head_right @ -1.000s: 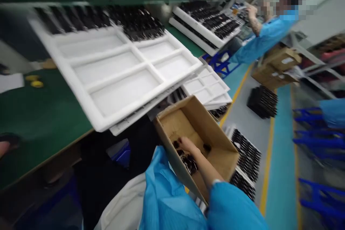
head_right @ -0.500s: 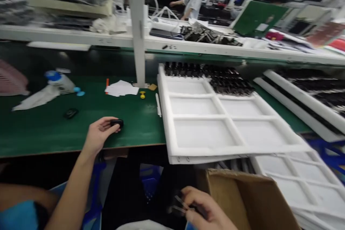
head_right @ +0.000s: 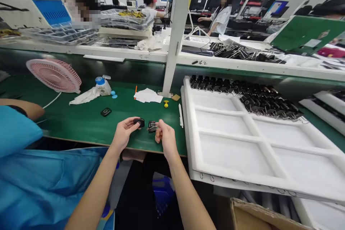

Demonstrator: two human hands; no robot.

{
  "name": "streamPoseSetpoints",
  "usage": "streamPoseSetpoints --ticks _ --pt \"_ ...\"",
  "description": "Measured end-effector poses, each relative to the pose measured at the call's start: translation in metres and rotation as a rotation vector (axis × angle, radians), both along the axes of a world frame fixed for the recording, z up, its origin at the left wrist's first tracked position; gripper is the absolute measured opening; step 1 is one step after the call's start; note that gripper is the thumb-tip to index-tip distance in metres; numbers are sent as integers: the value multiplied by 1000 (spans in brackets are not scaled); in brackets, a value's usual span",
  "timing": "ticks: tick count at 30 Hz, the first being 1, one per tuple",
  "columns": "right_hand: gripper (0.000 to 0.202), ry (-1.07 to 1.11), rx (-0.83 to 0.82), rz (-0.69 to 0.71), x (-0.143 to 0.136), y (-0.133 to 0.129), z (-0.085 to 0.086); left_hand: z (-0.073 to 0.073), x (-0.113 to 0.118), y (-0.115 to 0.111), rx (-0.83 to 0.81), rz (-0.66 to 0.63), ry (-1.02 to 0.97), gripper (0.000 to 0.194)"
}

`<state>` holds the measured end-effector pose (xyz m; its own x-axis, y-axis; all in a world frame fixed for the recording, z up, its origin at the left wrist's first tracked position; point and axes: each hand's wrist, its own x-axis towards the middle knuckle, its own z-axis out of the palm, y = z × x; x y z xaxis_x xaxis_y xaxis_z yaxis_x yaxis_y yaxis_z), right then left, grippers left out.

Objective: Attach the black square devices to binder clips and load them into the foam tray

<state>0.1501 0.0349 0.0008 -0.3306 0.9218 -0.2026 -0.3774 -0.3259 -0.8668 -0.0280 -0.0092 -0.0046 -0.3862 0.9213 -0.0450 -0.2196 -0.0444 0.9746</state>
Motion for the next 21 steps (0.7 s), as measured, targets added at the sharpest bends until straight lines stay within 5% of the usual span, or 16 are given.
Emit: streamPoseSetpoints --ticks 7,21 --pt "51 -185 293 42 6 6 -16 5 -3 1 -5 17 -167 43" --pt "55 -270 383 169 6 6 -11 3 -4 0 -66 -121 -91 38"
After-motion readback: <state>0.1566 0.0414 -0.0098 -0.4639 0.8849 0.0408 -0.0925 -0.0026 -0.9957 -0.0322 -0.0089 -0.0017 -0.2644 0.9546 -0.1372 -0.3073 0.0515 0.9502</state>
